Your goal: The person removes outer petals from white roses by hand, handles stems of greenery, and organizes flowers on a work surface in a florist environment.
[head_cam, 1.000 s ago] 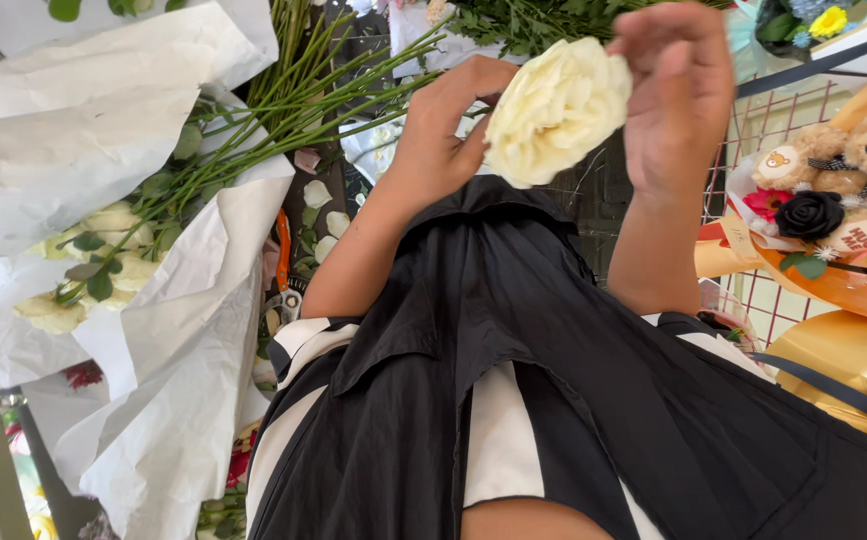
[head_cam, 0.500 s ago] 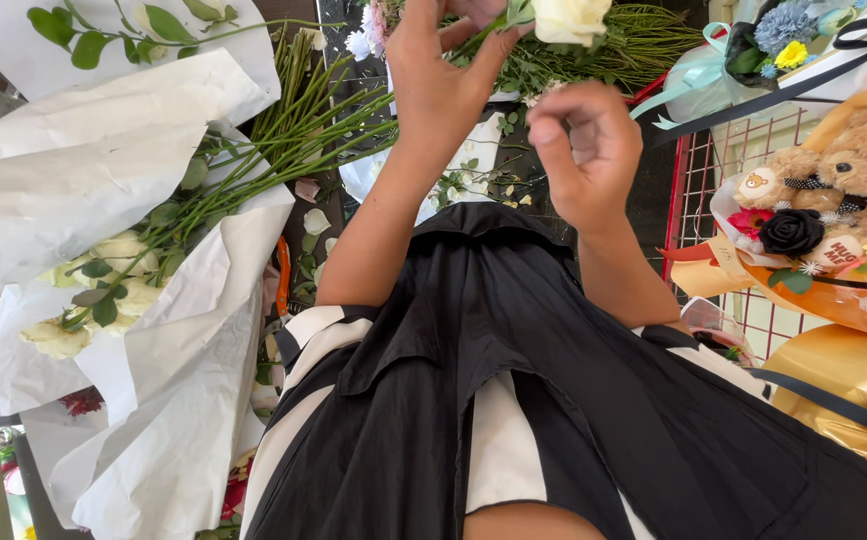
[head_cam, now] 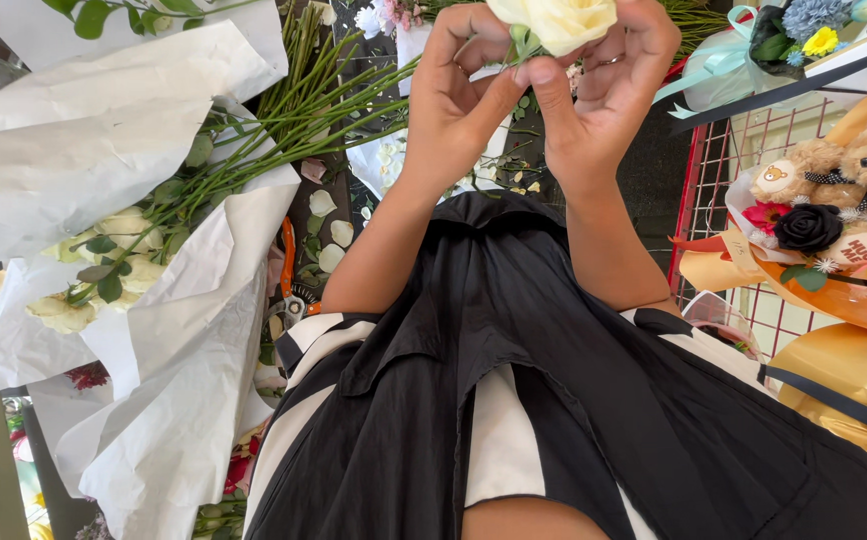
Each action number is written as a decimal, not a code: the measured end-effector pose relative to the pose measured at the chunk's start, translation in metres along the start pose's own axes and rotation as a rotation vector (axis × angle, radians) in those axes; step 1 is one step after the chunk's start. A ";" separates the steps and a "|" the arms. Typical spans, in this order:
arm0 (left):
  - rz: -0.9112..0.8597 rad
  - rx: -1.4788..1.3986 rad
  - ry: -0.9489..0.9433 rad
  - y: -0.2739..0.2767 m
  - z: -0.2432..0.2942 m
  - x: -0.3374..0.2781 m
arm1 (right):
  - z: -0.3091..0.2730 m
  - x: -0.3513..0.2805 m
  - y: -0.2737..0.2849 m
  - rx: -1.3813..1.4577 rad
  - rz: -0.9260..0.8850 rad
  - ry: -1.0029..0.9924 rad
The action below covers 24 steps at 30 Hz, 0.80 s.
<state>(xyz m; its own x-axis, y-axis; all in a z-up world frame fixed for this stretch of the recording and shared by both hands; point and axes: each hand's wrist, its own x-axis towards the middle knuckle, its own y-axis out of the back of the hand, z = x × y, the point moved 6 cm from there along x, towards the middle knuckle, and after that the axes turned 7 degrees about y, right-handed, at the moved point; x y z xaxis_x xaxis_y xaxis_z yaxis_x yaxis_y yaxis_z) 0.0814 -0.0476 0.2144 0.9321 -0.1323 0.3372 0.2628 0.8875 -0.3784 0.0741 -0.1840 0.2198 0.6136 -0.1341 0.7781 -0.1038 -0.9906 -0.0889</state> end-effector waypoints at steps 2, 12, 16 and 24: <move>-0.015 -0.046 -0.001 0.002 -0.005 -0.003 | 0.001 -0.001 -0.001 -0.020 0.005 0.029; 0.062 -0.088 -0.061 0.020 -0.013 -0.013 | -0.011 -0.004 -0.019 -0.199 0.051 0.222; 0.068 -0.075 -0.042 0.024 -0.008 -0.015 | -0.017 0.004 -0.019 -0.347 0.012 0.255; 0.140 -0.079 -0.144 0.041 -0.022 -0.022 | -0.013 -0.004 -0.030 -0.265 -0.087 0.326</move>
